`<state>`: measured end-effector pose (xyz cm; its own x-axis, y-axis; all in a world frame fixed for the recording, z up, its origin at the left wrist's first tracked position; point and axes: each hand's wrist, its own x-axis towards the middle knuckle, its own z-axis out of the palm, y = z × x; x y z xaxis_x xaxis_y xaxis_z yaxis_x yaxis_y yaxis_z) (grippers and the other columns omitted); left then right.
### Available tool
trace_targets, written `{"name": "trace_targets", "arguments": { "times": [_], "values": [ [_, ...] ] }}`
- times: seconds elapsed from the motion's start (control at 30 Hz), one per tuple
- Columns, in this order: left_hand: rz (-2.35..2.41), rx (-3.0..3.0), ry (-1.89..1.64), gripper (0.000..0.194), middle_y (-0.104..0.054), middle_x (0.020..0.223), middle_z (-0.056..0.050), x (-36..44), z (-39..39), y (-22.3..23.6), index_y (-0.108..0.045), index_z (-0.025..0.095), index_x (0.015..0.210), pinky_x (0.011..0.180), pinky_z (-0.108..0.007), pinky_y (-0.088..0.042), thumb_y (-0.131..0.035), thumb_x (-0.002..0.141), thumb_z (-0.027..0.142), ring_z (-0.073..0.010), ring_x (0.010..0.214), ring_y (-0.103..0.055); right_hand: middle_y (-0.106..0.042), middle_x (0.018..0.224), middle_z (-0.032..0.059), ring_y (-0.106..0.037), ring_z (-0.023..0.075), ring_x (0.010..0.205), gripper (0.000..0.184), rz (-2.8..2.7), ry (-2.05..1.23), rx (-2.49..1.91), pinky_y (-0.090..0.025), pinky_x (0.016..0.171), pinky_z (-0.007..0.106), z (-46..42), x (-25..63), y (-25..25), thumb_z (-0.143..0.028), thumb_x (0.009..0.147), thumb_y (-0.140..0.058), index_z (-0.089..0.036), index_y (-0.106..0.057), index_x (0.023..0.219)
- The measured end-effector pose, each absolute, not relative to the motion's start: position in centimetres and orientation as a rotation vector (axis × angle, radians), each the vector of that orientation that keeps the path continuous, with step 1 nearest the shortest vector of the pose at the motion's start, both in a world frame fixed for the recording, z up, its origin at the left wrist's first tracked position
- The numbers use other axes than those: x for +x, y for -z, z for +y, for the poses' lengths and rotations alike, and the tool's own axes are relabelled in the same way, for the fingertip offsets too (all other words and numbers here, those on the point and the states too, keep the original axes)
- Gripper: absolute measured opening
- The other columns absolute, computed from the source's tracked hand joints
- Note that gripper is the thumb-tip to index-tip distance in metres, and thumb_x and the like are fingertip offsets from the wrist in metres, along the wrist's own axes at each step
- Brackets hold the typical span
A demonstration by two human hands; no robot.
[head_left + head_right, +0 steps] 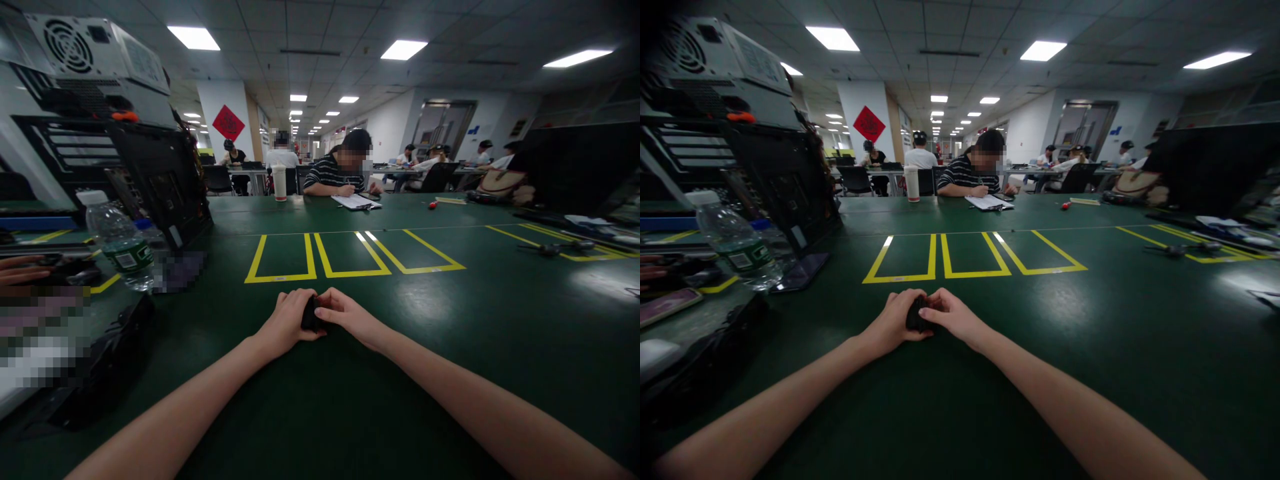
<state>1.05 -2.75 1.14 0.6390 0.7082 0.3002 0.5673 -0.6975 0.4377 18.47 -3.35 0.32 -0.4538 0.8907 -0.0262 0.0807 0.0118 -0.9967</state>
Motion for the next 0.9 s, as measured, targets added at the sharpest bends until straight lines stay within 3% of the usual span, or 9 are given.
{"name": "trace_targets", "arguments": {
  "times": [0.13, 0.37, 0.73, 0.9],
  "values": [
    [1.023, 2.571, -0.654, 0.049, -0.049, 0.106, -0.006, 1.00, -2.69, -1.08, -0.037, 0.020, 0.109, 0.082, -0.038, -0.034, -0.062, 0.069, 0.032, -0.0226, 0.097, -0.047, -0.051, 0.095, 0.0012, -0.049, 0.0172, 0.094, 0.033, -1.630, -1.554, -0.917, -0.039, 0.083, 0.037, -3.46, 18.63, -0.57, -0.028, 0.065, -0.063, -0.021, -0.044, 0.091],
    [1.022, 2.561, -0.662, 0.050, -0.049, 0.106, -0.005, 1.04, -2.65, -0.98, -0.037, 0.020, 0.109, 0.082, -0.037, -0.034, -0.063, 0.068, 0.032, -0.0219, 0.097, -0.047, -0.052, 0.095, 0.0024, -0.049, 0.0187, 0.093, 0.030, -1.598, -1.468, -1.025, -0.040, 0.080, 0.038, -3.44, 18.38, 0.21, -0.040, 0.072, -0.053, -0.022, -0.045, 0.094],
    [1.056, 2.563, -0.648, 0.050, -0.049, 0.105, -0.005, 1.08, -2.64, -1.02, -0.037, 0.020, 0.108, 0.080, -0.038, -0.035, -0.063, 0.067, 0.032, -0.0231, 0.095, -0.047, -0.051, 0.096, 0.0009, -0.049, 0.0175, 0.095, 0.034, -1.626, -1.517, -0.898, -0.040, 0.083, 0.036, -3.24, 18.58, 0.13, -0.027, 0.064, -0.065, -0.022, -0.045, 0.091],
    [1.014, 2.556, -0.665, 0.050, -0.049, 0.107, -0.004, 0.95, -2.73, -1.12, -0.036, 0.021, 0.110, 0.082, -0.038, -0.034, -0.062, 0.069, 0.032, -0.0226, 0.097, -0.047, -0.052, 0.094, 0.0018, -0.050, 0.0186, 0.094, 0.026, -1.615, -1.473, -0.969, -0.040, 0.082, 0.038, -3.39, 18.42, 0.30, -0.036, 0.071, -0.056, -0.022, -0.046, 0.091]
  ]
}}
